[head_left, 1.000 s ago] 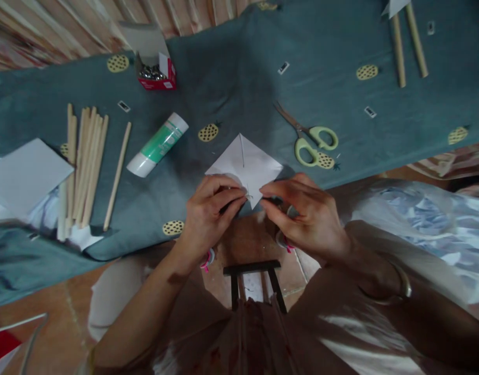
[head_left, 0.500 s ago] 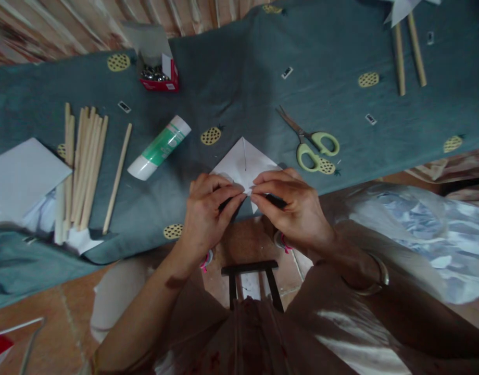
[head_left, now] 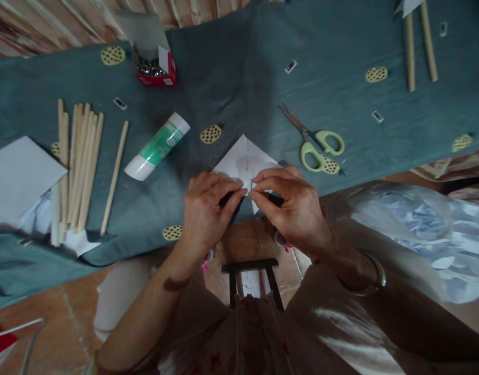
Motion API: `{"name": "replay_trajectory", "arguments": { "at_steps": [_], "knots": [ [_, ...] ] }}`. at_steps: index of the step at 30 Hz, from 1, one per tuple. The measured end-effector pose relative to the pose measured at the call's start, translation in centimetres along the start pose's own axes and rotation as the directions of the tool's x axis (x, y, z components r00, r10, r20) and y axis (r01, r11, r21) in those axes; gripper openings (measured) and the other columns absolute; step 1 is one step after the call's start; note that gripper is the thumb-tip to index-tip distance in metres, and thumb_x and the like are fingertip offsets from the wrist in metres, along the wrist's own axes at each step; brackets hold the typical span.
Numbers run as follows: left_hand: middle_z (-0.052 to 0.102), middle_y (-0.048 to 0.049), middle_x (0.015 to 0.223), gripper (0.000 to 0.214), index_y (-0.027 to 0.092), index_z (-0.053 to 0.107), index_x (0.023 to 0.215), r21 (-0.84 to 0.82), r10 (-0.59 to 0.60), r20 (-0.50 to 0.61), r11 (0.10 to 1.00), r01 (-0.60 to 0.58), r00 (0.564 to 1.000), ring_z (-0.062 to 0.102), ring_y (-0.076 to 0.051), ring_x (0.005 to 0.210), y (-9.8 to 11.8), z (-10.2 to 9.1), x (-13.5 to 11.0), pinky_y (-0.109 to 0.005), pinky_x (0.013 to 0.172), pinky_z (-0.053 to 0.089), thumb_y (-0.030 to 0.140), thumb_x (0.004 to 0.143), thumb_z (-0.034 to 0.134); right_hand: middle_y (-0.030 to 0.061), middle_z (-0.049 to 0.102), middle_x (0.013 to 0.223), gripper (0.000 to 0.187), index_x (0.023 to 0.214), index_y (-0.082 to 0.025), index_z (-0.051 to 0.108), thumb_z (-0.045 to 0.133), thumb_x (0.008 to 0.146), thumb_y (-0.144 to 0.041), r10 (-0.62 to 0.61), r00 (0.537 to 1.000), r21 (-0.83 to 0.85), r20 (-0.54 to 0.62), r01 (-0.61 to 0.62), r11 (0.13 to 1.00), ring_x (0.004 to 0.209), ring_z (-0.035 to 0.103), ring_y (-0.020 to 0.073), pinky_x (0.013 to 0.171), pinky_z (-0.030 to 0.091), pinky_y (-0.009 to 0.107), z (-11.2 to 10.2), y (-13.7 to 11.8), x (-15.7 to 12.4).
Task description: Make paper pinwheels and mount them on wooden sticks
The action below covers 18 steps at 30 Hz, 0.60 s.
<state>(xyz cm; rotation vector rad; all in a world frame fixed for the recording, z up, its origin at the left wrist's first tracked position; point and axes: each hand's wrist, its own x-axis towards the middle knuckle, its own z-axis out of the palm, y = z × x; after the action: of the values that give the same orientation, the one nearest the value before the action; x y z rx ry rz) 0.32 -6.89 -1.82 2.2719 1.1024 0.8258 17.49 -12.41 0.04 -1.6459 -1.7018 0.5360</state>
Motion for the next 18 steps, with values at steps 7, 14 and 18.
{"name": "replay_trajectory", "arguments": {
  "at_steps": [7, 14, 18],
  "knots": [
    [0.073, -0.0002, 0.082, 0.009, 0.024, 0.071, 0.085, 0.012, -0.012, -0.001, 1.0, 0.012, 1.0, 0.064, -0.019, 0.078, -0.01, 0.08, 0.09, -0.037, 0.074, 0.048, 0.032, 0.089, 0.067, 0.0044, 0.074, 0.092, 0.01, 0.078, -0.021, 0.068, 0.065, 0.087, -0.018, -0.005, 1.0, -0.015, -0.003, 0.005, 1.0, 0.09, 0.065, 0.0207, 0.087, 0.051, 0.039, -0.06, 0.02, -0.09],
    [0.073, -0.0013, 0.081, 0.011, 0.023, 0.071, 0.083, 0.015, -0.035, 0.021, 0.999, 0.034, 0.999, 0.065, -0.02, 0.079, 0.25, -0.03, 0.26, -0.038, 0.076, 0.048, 0.03, 0.089, 0.068, 0.0036, 0.074, 0.091, 0.01, 0.084, -0.022, 0.07, 0.062, 0.089, -0.018, -0.04, 0.999, 0.014, -0.03, 0.04, 0.999, 0.089, 0.066, 0.0205, 0.088, 0.052, 0.041, -0.01, 0.28, -0.31],
    [0.074, -0.0021, 0.083, 0.013, 0.022, 0.072, 0.084, 0.019, -0.056, 0.054, 0.998, 0.055, 0.997, 0.065, -0.02, 0.081, 0.41, -0.19, 0.32, -0.038, 0.078, 0.048, 0.031, 0.09, 0.066, 0.0041, 0.075, 0.095, 0.012, 0.092, -0.022, 0.071, 0.06, 0.09, -0.017, -0.097, 0.994, -0.001, -0.053, 0.097, 0.995, 0.09, 0.067, 0.0207, 0.087, 0.053, 0.04, 0.17, 0.63, -0.52]
  ]
}}
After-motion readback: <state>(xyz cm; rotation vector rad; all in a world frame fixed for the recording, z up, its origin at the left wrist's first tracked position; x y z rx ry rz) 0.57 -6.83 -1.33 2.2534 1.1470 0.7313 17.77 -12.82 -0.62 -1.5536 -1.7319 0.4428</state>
